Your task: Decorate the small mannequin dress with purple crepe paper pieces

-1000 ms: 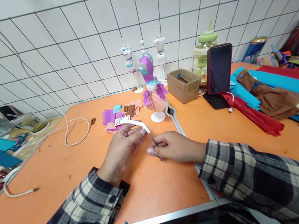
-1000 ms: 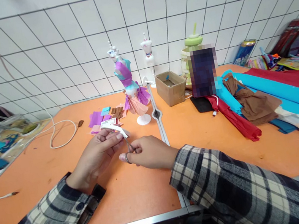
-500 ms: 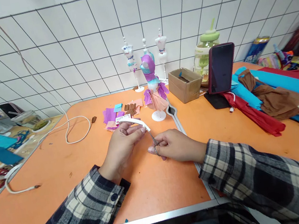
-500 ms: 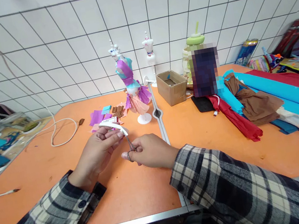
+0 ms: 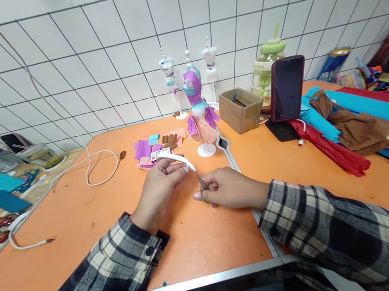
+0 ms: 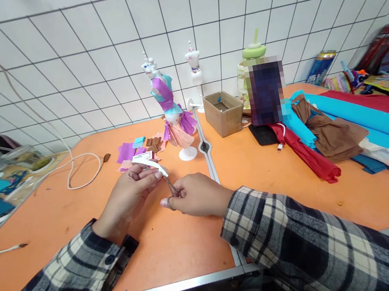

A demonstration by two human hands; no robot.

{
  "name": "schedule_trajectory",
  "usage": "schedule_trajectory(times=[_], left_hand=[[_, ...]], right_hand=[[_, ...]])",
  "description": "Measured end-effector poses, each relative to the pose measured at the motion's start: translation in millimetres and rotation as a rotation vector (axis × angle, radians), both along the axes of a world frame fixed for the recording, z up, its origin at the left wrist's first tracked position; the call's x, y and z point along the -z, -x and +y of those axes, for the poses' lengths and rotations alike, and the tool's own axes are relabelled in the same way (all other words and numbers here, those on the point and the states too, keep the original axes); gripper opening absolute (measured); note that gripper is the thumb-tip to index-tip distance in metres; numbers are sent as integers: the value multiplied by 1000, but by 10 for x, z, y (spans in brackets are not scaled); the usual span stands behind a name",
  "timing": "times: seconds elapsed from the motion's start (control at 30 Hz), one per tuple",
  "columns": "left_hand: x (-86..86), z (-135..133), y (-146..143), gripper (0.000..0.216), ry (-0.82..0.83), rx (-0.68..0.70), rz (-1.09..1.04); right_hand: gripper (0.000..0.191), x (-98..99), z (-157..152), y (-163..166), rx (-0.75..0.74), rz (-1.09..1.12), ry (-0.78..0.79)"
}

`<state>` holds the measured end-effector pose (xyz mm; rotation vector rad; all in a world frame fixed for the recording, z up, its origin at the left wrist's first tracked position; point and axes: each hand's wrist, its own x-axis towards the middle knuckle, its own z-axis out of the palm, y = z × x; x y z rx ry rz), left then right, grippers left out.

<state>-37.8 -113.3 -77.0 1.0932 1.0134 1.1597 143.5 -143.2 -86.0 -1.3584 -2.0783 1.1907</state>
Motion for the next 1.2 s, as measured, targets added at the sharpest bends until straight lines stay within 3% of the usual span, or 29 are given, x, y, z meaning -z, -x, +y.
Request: schedule_trajectory(times=[0.17, 0.63, 0.87, 1.2], left_hand=[[-16, -11, -10, 38, 68, 44, -23], [-35, 20, 19, 32, 57, 11, -59], [-6, 15, 9, 35, 11, -17, -39], [47, -10, -6, 35, -92, -47, 105]], right_hand=[[45, -11, -23, 30, 36, -51, -75], [41, 19, 32, -5, -14, 94, 87], [37, -25, 15, 4, 59, -60, -77], [53, -72, -5, 13, 43, 123, 287]])
